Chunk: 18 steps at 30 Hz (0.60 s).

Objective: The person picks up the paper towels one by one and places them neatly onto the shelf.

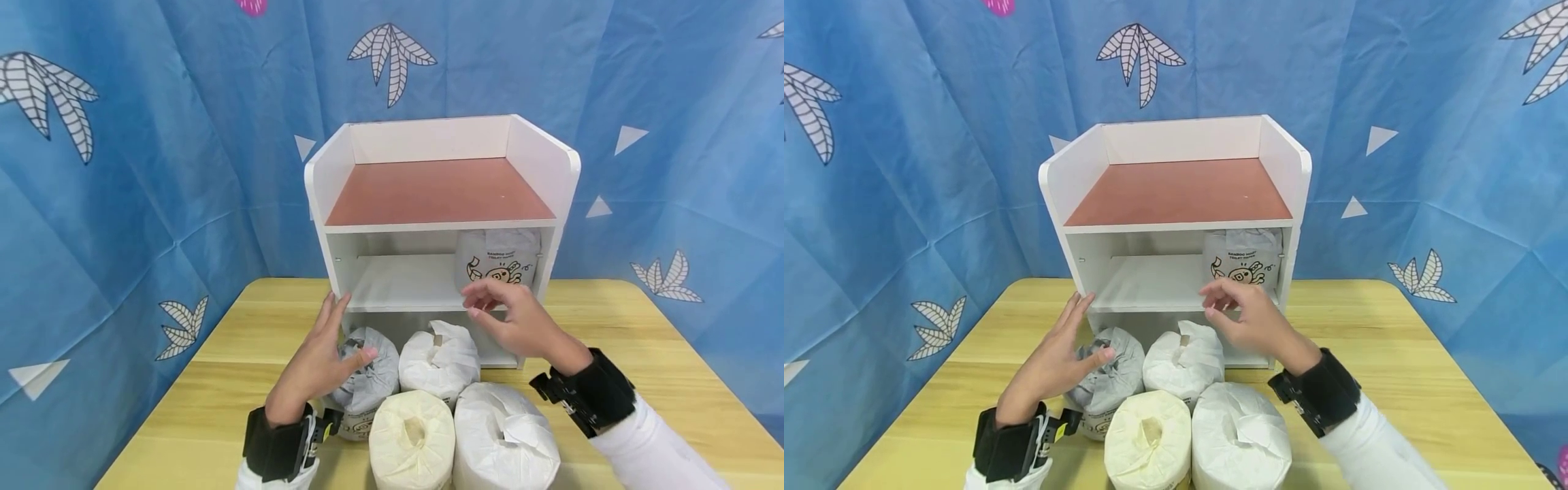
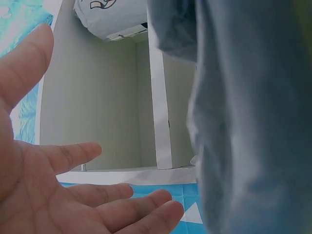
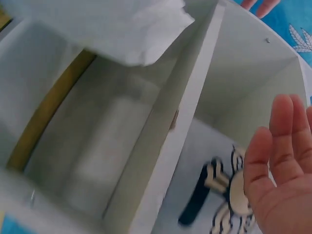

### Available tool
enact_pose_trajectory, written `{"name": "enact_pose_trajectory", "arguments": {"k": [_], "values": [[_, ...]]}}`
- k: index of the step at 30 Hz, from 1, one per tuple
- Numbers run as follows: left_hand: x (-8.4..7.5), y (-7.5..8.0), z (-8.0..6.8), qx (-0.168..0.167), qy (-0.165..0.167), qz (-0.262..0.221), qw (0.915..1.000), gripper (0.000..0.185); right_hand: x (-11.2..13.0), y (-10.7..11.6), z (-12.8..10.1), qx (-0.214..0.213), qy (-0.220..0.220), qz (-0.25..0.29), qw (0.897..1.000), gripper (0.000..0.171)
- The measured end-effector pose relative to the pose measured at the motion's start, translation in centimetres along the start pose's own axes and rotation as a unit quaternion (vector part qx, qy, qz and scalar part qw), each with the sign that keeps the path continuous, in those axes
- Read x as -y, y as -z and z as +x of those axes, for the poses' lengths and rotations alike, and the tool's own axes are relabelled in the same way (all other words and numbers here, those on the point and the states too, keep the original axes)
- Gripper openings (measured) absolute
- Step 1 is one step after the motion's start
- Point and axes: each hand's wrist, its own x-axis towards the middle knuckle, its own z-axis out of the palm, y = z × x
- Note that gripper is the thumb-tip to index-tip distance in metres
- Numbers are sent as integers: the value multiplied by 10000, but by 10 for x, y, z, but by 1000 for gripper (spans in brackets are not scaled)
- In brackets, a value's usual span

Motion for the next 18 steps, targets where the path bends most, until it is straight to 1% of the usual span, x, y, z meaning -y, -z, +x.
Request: {"name": "enact_pose_trajectory", "arguments": {"k": [3, 6, 8, 11, 15, 17, 18], "values": [[0, 1, -1, 12, 16, -32, 10000, 94, -2, 4, -14, 68, 575, -488, 9971, 25], [0, 1, -1, 39, 11, -59, 10000, 94, -4, 7, -30, 135, 768, -861, 9932, 30], [1, 1, -1, 48, 2, -70, 10000, 94, -3, 10, -42, 183, 692, -983, 9926, 34], [1, 1, -1, 49, -23, -73, 10000, 94, -3, 13, -58, 287, 574, -981, 9931, 39], [0, 1, 0, 48, -38, -30, 10000, 93, -6, 16, -78, 611, 317, -669, 9954, 50], [1, 1, 1, 51, -25, -2, 10000, 94, -8, 16, -87, 742, 67, -474, 9961, 57], [1, 2, 1, 45, -20, 8, 10000, 94, -9, 16, -90, 723, -57, -383, 9966, 59]]}}
